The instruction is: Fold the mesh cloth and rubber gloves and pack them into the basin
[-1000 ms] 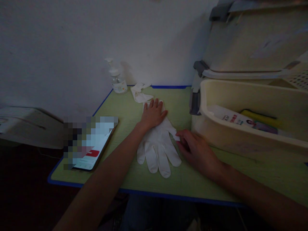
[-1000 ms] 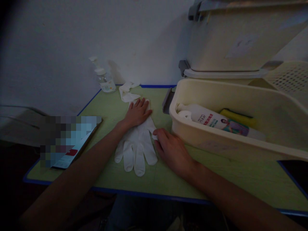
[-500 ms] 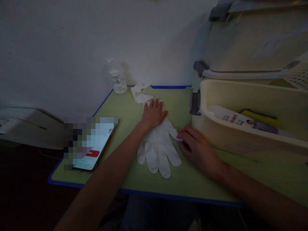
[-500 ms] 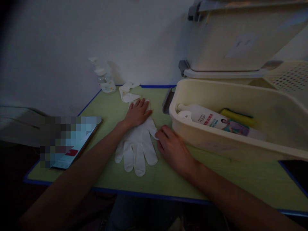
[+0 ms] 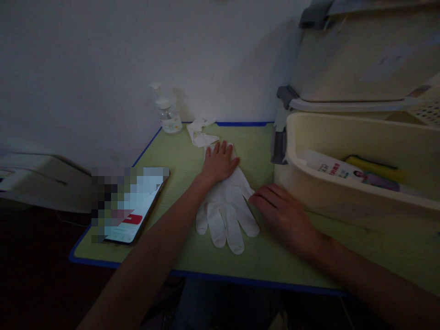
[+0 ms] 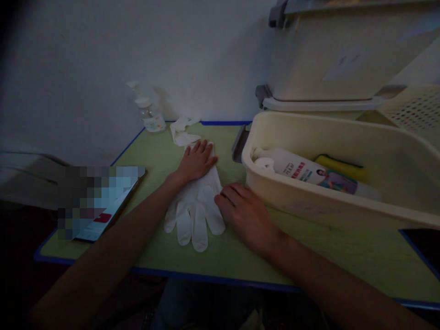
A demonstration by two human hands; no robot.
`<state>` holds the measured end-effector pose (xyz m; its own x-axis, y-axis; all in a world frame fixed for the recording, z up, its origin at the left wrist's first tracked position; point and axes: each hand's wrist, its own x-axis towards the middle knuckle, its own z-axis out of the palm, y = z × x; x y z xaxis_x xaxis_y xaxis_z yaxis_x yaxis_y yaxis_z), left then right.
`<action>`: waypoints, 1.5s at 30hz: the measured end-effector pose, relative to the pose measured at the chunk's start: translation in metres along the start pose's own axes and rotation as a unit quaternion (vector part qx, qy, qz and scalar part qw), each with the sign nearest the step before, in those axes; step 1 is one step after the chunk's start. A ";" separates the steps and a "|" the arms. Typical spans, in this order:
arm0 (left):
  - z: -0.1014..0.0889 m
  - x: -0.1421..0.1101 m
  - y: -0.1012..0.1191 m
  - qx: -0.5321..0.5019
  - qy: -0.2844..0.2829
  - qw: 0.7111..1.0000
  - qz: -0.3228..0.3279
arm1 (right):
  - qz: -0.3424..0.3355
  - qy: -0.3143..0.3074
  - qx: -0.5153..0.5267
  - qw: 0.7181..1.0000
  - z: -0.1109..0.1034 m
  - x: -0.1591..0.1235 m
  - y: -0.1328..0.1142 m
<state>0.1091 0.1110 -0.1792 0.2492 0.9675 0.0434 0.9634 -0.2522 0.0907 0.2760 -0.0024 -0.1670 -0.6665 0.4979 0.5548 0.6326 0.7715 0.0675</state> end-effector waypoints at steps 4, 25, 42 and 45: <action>0.000 0.000 0.000 -0.001 0.001 1.000 0.000 | -0.007 -0.032 -0.045 0.998 -0.006 0.001 -0.002; -0.002 0.000 0.000 0.000 -0.001 1.000 -0.002 | -0.021 -0.110 -0.052 0.992 -0.016 -0.010 -0.003; -0.001 0.000 0.000 -0.002 -0.004 1.000 0.002 | 0.010 -0.033 -0.019 0.999 -0.012 -0.013 0.001; -0.001 0.000 0.000 -0.003 -0.006 1.000 0.000 | -0.005 -0.059 -0.028 0.998 -0.007 -0.015 0.003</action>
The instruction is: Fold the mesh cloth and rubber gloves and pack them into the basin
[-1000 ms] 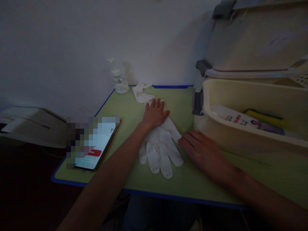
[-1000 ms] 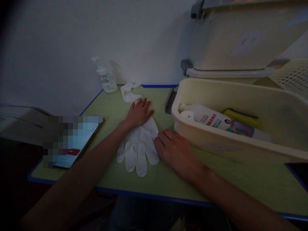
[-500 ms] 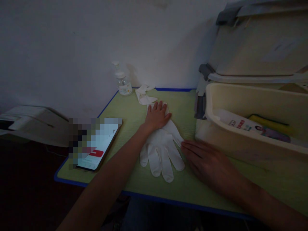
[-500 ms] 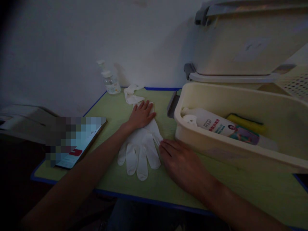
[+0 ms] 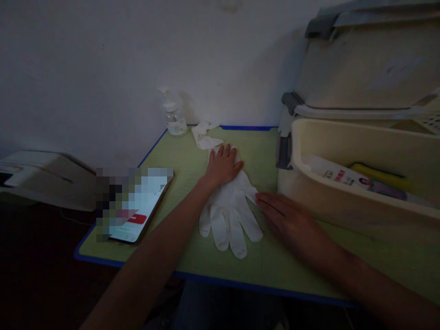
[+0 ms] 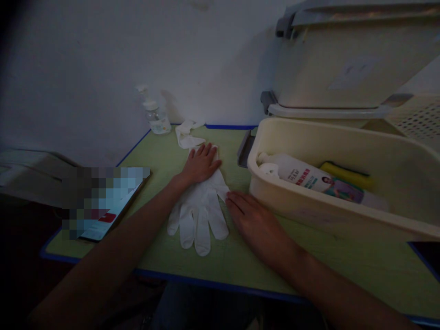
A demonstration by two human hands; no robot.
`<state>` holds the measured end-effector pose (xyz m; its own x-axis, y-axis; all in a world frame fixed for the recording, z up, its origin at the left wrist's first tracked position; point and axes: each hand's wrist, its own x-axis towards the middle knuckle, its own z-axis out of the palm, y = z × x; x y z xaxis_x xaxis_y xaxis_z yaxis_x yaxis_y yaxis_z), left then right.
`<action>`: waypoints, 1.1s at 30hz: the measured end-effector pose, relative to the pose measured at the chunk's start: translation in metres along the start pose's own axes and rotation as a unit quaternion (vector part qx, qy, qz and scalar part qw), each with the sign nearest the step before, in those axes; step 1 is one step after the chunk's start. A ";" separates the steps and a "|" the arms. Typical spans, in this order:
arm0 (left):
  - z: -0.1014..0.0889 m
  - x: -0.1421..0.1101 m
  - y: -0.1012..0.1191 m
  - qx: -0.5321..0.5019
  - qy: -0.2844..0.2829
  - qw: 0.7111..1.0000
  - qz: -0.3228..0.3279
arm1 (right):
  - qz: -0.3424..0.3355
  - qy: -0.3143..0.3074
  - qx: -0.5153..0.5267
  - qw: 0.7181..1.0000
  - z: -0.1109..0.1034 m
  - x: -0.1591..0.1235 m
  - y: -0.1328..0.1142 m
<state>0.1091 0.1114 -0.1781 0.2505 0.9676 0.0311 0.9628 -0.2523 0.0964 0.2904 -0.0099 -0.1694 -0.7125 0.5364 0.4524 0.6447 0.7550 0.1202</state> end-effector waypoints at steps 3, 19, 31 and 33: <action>0.000 0.000 0.000 -0.004 0.000 1.000 -0.002 | 0.001 -0.012 0.007 1.000 -0.001 0.002 0.001; 0.001 0.000 0.000 -0.002 0.008 1.000 -0.005 | -0.053 -0.062 -0.083 0.993 -0.013 0.009 -0.010; -0.002 0.000 0.001 -0.004 -0.004 1.000 -0.008 | -0.096 0.025 0.012 0.995 -0.026 0.005 -0.006; -0.002 0.000 0.001 -0.003 -0.003 1.000 -0.005 | -0.114 0.014 0.043 0.992 -0.026 0.006 -0.008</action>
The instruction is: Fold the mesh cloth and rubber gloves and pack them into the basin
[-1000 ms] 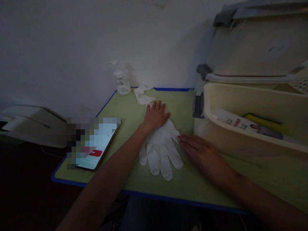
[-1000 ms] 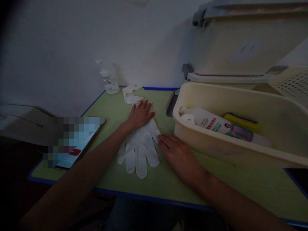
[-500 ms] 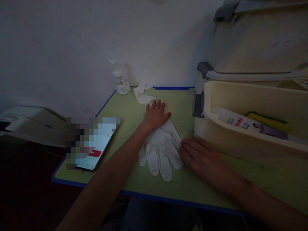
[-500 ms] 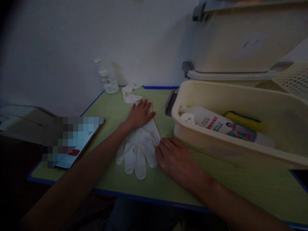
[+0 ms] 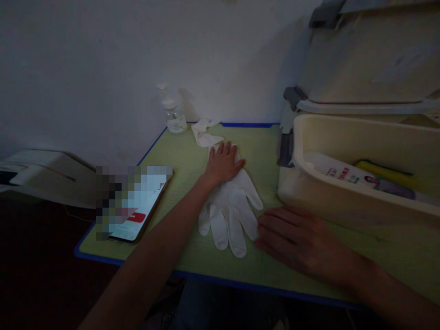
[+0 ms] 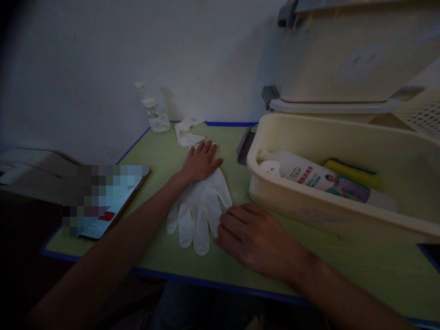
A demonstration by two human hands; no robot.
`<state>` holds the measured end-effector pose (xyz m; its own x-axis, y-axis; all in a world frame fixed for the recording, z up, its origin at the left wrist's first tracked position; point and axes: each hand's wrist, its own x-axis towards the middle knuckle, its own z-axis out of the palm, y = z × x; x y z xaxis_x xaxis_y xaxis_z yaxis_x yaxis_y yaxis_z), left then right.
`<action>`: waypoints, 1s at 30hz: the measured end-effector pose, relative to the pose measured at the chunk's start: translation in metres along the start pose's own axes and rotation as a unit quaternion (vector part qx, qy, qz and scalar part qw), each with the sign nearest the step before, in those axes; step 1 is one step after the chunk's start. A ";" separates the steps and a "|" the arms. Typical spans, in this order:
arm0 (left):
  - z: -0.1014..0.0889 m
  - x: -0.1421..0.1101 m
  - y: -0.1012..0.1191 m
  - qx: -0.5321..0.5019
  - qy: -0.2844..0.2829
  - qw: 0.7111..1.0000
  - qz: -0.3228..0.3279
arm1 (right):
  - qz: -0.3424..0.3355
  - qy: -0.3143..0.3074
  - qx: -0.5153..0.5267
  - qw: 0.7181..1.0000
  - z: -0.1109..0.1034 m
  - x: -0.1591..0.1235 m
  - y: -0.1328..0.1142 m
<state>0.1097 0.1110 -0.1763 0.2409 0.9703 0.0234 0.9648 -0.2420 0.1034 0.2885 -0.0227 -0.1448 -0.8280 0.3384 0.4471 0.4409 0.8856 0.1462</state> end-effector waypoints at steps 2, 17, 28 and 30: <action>0.000 0.000 0.000 0.001 0.001 1.000 0.000 | -0.002 -0.024 0.025 0.999 0.004 0.000 -0.001; 0.001 0.000 0.000 -0.010 0.005 1.000 0.000 | 0.058 -0.066 0.057 0.995 0.007 0.001 -0.005; 0.000 -0.001 0.000 -0.004 0.003 1.000 -0.002 | 0.016 -0.008 0.052 0.998 0.007 0.003 -0.003; 0.000 -0.001 0.000 -0.003 0.006 1.000 -0.001 | -0.016 0.005 0.033 0.999 0.006 0.004 -0.003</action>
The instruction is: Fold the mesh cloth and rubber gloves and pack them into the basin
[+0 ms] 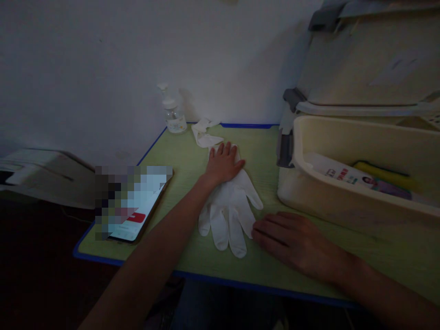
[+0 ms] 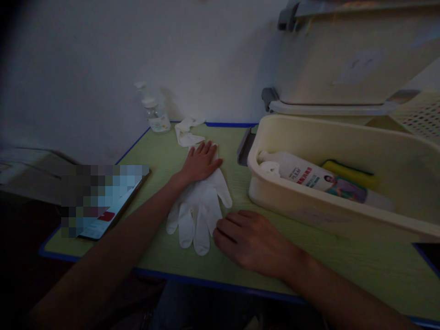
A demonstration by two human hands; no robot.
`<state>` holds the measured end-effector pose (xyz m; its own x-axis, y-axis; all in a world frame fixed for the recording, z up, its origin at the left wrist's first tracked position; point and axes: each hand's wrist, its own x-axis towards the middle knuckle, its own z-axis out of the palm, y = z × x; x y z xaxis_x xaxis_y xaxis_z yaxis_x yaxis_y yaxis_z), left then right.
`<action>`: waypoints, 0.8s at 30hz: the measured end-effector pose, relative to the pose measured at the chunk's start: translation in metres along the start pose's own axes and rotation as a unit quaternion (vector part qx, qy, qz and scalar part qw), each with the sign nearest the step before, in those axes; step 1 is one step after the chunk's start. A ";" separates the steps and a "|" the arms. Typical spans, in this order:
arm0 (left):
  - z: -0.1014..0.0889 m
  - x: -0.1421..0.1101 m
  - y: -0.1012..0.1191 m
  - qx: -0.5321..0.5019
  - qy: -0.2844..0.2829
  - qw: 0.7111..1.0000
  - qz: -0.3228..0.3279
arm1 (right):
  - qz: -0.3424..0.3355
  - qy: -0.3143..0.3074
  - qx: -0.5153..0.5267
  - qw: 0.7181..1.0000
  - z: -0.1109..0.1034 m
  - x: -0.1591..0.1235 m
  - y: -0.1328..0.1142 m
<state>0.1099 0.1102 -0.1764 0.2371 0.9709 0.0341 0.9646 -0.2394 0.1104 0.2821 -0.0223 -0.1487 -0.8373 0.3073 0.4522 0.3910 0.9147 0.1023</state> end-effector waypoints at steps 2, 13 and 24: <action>0.000 0.000 0.000 0.001 -0.001 1.000 -0.001 | -0.017 0.011 -0.005 1.000 -0.002 0.002 -0.001; 0.000 0.000 0.000 0.003 -0.002 1.000 0.001 | -0.035 0.028 0.039 0.998 -0.008 0.000 -0.006; 0.001 0.001 0.000 0.003 0.004 1.000 0.003 | -0.032 -0.014 0.059 0.998 0.002 -0.005 -0.002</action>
<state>0.1099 0.1112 -0.1770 0.2412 0.9696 0.0424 0.9641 -0.2444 0.1041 0.2843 -0.0253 -0.1527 -0.8702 0.2521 0.4234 0.2895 0.9569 0.0252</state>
